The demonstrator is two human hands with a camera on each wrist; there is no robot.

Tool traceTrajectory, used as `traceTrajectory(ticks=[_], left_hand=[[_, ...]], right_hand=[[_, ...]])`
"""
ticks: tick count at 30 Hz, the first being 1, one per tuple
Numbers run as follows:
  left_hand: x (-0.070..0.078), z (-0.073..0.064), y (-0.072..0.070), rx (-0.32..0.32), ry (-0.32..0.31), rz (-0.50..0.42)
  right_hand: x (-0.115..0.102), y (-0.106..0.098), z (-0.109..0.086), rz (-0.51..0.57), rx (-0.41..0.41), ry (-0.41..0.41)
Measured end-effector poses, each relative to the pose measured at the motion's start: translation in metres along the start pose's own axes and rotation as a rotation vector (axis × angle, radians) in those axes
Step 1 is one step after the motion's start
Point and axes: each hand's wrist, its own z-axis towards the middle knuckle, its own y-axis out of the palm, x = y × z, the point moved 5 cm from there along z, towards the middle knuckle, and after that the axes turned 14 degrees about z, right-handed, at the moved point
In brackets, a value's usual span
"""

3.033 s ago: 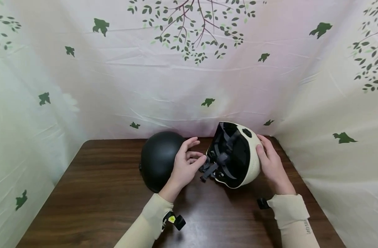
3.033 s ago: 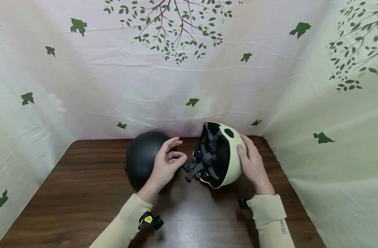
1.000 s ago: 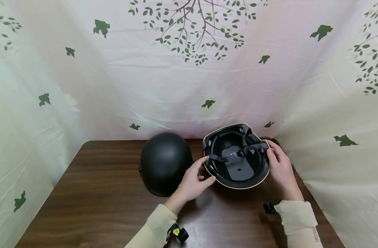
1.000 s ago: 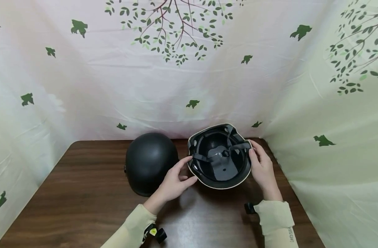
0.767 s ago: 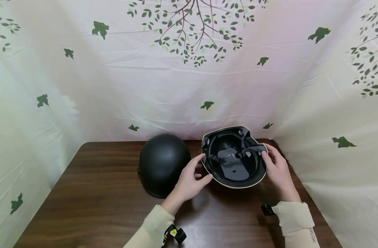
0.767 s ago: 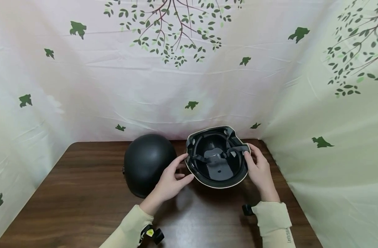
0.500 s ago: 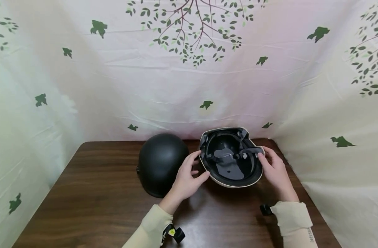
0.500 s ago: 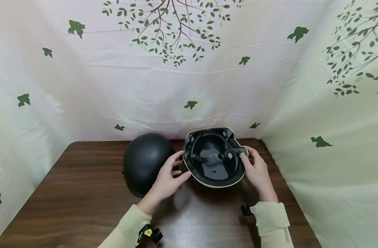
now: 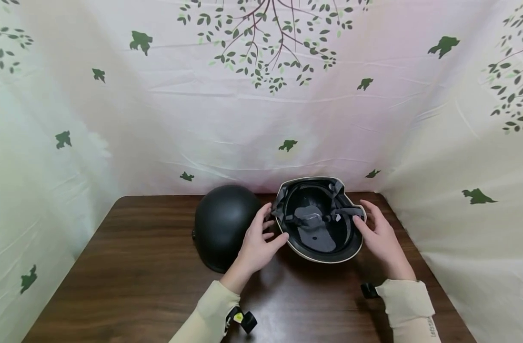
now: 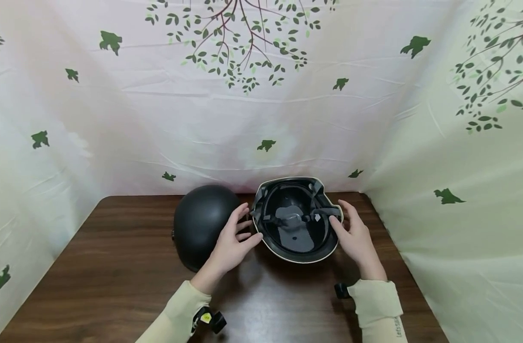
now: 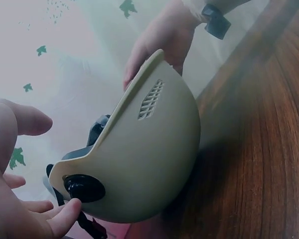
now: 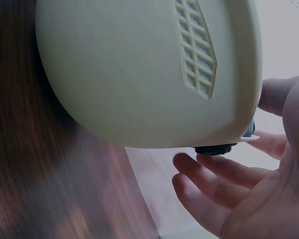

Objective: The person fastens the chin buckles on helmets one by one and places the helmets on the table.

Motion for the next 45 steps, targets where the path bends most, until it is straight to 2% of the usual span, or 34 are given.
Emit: traceTrajectory(ticks=[3,10,16,18,22,25,27,30,33,36,39,45], left_hand=[[-0.002,0.002,0.001,-0.013,-0.040,-0.011],[-0.017,0.009,0.010,-0.034,-0.036,-0.033],[-0.033,0.020,0.024,-0.050,-0.147,-0.050],[-0.027,0.023,0.024,-0.044,-0.178,-0.051],[-0.028,0.030,0.025,-0.023,-0.209,-0.040],[-0.029,0.033,0.025,0.010,-0.210,-0.056],[-0.030,0.034,0.025,0.041,-0.187,-0.070],[-0.032,0.037,0.025,0.086,-0.138,-0.074],[-0.029,0.039,0.023,0.130,-0.055,-0.045],[-0.030,0.044,0.020,0.181,0.002,-0.018],[-0.027,0.046,0.014,0.229,0.025,-0.009],[0.000,0.039,-0.003,0.284,0.052,0.038]], right_hand=[[-0.001,-0.001,-0.001,-0.013,0.011,-0.009],[0.000,-0.001,-0.003,-0.020,0.023,-0.064],[-0.001,-0.002,-0.004,-0.027,0.038,-0.076],[-0.002,-0.003,-0.005,-0.028,0.043,-0.074],[-0.008,-0.006,-0.007,-0.037,0.076,-0.087],[-0.017,-0.009,-0.008,-0.047,0.147,-0.139],[-0.025,-0.009,-0.009,-0.040,0.215,-0.188],[-0.038,-0.009,-0.011,-0.010,0.315,-0.261],[-0.053,-0.004,-0.010,0.043,0.347,-0.324],[-0.066,0.007,-0.008,0.076,0.301,-0.359],[-0.074,0.021,-0.004,0.064,0.218,-0.356],[-0.071,0.056,0.007,0.016,0.014,-0.310]])
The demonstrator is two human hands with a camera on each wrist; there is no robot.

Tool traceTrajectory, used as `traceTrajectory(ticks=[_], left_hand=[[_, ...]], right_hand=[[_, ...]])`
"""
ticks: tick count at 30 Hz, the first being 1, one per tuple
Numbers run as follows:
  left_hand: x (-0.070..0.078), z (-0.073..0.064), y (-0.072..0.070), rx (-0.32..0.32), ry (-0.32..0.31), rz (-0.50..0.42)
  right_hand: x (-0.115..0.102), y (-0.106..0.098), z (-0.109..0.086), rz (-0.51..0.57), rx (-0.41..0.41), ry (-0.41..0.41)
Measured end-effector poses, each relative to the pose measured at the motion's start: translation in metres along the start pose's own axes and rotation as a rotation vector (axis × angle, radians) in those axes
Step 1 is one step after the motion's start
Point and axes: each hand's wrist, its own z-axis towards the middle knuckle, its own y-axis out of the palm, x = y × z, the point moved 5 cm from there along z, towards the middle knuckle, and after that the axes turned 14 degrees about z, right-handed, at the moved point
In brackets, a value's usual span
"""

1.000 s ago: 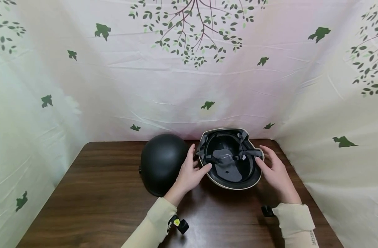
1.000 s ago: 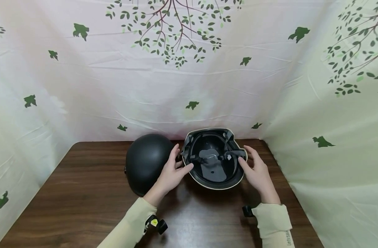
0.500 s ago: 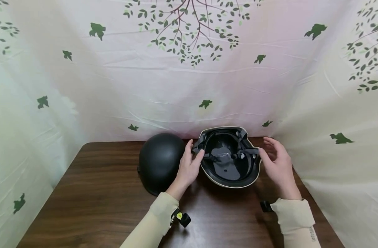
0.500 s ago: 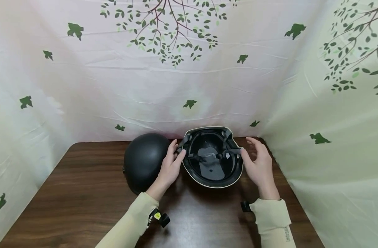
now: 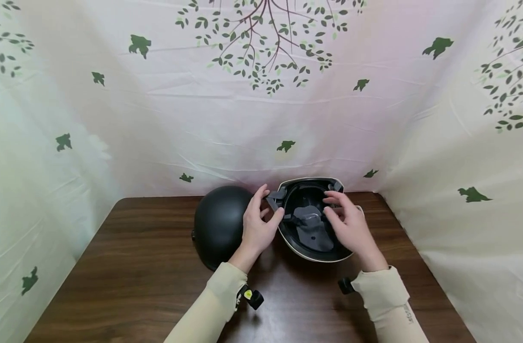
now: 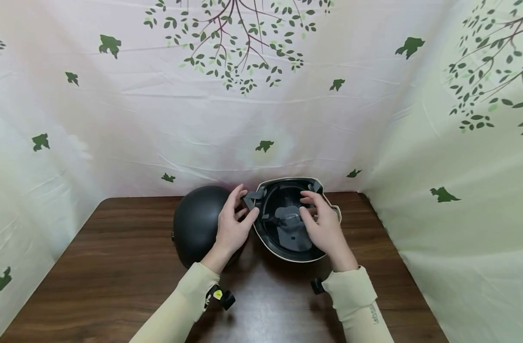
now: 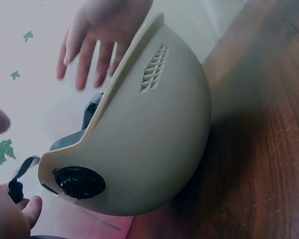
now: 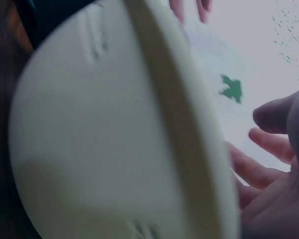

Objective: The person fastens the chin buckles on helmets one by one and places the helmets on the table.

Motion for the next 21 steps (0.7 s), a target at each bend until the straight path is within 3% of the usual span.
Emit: traceTrajectory(ticks=[6,9,16,21], left_hand=[[0.010,0.001,-0.004,0.006,-0.034,-0.028],[0.012,0.001,-0.006,0.051,0.004,-0.048],[0.014,0.004,-0.011,0.169,0.121,-0.081],[0.011,0.006,-0.013,0.210,0.109,-0.069]], right_hand=[[0.008,0.028,0.005,-0.031,-0.174,0.094],[0.010,0.038,0.006,-0.048,-0.232,0.120],[0.009,0.049,0.009,-0.066,-0.279,0.143],[0.010,0.054,0.011,-0.095,-0.293,0.130]])
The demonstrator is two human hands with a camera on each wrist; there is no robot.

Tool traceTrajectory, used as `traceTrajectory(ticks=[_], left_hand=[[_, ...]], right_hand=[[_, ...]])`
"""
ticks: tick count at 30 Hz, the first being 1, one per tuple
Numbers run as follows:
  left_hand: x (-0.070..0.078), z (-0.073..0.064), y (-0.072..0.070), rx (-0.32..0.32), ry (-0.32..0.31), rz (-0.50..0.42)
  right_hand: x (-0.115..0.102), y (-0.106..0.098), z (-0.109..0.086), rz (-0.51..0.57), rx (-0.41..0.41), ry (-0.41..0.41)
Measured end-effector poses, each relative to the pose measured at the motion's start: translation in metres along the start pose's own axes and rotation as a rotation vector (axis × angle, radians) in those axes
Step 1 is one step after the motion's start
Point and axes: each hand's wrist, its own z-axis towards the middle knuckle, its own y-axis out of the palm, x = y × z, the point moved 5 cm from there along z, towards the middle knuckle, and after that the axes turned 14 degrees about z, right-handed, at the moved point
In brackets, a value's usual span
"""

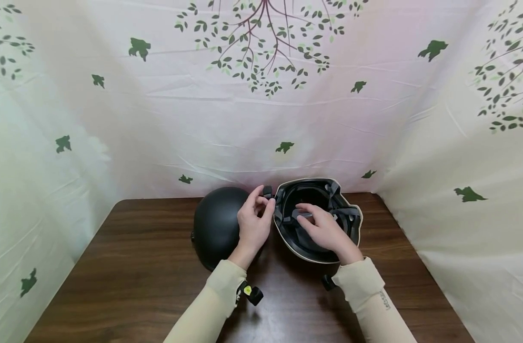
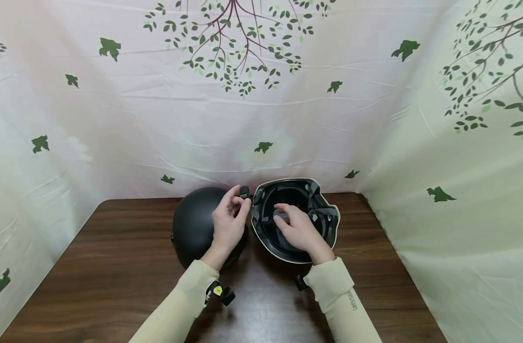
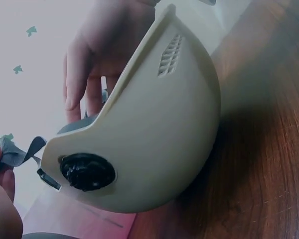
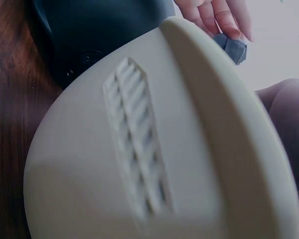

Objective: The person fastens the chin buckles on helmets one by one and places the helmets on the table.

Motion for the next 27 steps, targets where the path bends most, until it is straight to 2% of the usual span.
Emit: traceTrajectory(ticks=[7,11,17,21,24,27], left_hand=[[-0.001,0.001,-0.001,0.033,0.049,0.056],[-0.001,0.001,-0.001,0.035,0.049,0.056],[-0.001,0.002,-0.002,-0.017,-0.005,0.020],[-0.001,0.002,-0.002,-0.059,-0.046,-0.020],[0.000,0.002,-0.002,-0.076,-0.049,-0.012],[0.002,0.001,-0.001,-0.083,-0.022,0.009]], right_hand=[[0.003,0.007,0.005,-0.036,-0.033,0.040],[0.005,0.012,0.004,-0.031,-0.067,0.060],[0.003,0.019,0.005,0.041,-0.101,0.035],[0.001,0.021,0.008,0.064,-0.088,-0.003],[-0.001,0.021,0.009,0.096,-0.073,-0.017],[-0.003,0.021,0.010,0.136,-0.054,-0.021]])
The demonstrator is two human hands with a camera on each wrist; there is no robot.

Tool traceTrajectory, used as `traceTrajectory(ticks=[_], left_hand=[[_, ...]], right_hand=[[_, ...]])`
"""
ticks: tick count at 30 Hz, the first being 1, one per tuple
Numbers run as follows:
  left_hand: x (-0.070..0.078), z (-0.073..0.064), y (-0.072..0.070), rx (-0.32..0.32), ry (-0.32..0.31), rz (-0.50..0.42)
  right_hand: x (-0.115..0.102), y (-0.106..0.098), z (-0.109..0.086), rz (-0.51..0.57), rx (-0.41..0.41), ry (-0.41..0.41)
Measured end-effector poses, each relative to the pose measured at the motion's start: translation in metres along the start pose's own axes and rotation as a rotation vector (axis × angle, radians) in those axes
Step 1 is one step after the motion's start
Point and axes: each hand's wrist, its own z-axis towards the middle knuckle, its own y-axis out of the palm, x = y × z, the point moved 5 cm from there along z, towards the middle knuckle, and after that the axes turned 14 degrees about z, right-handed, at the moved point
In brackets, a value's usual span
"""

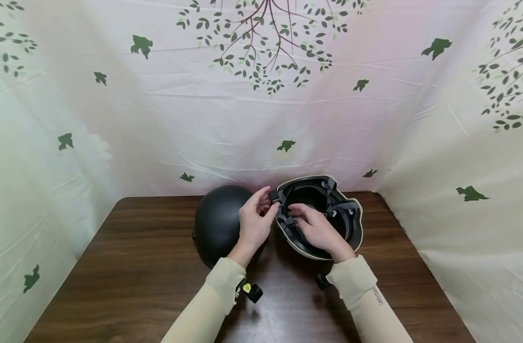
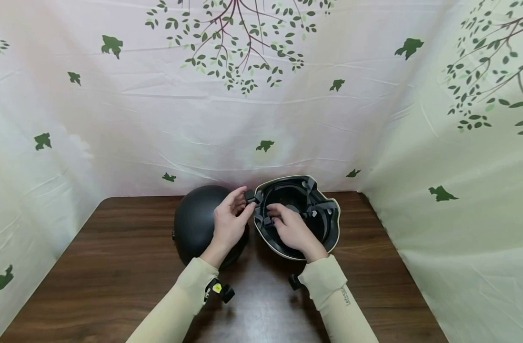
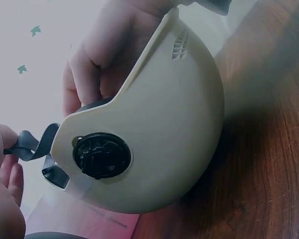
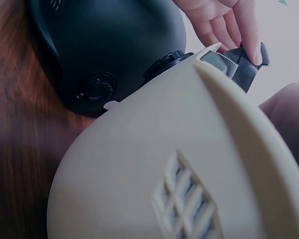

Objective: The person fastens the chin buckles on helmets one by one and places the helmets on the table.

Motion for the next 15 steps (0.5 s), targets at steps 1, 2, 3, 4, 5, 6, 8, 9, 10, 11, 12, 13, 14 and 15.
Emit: traceTrajectory(ticks=[1,2,3,4,5,6,8,9,10,11,12,13,14,15], left_hand=[[0.001,0.000,0.000,-0.003,0.011,0.007],[0.001,0.000,0.000,-0.009,0.026,0.015],[0.002,0.000,0.001,-0.014,0.039,0.020],[0.001,0.000,0.001,-0.019,0.054,0.024],[0.001,-0.001,0.002,-0.025,0.068,0.026],[0.000,-0.001,0.002,-0.032,0.081,0.026],[-0.007,-0.001,0.007,-0.037,0.124,0.029],[-0.009,-0.001,0.008,-0.042,0.134,0.031],[-0.009,-0.002,0.008,-0.047,0.148,0.034],[-0.009,-0.002,0.009,-0.057,0.159,0.035],[-0.009,-0.002,0.010,-0.070,0.165,0.036],[-0.009,-0.002,0.011,-0.082,0.169,0.038],[-0.009,-0.002,0.011,-0.097,0.164,0.038],[-0.002,-0.003,0.009,-0.113,0.148,0.038]], right_hand=[[-0.001,-0.001,0.000,0.010,0.010,-0.001],[-0.001,-0.002,0.000,0.020,0.022,-0.003],[-0.002,-0.003,0.000,0.022,0.041,-0.007],[-0.003,-0.005,-0.001,0.023,0.061,-0.009],[-0.004,-0.006,-0.001,0.022,0.083,-0.013],[-0.004,-0.008,-0.001,0.023,0.106,-0.019],[-0.006,-0.012,-0.003,0.028,0.149,-0.029],[-0.006,-0.014,-0.003,0.030,0.170,-0.036],[-0.007,-0.016,-0.003,0.033,0.188,-0.043],[-0.008,-0.018,-0.004,0.041,0.206,-0.052],[-0.009,-0.020,-0.004,0.046,0.223,-0.058],[-0.009,-0.021,-0.004,0.051,0.240,-0.061],[-0.010,-0.023,-0.005,0.055,0.255,-0.068],[-0.011,-0.024,-0.005,0.057,0.269,-0.068]])
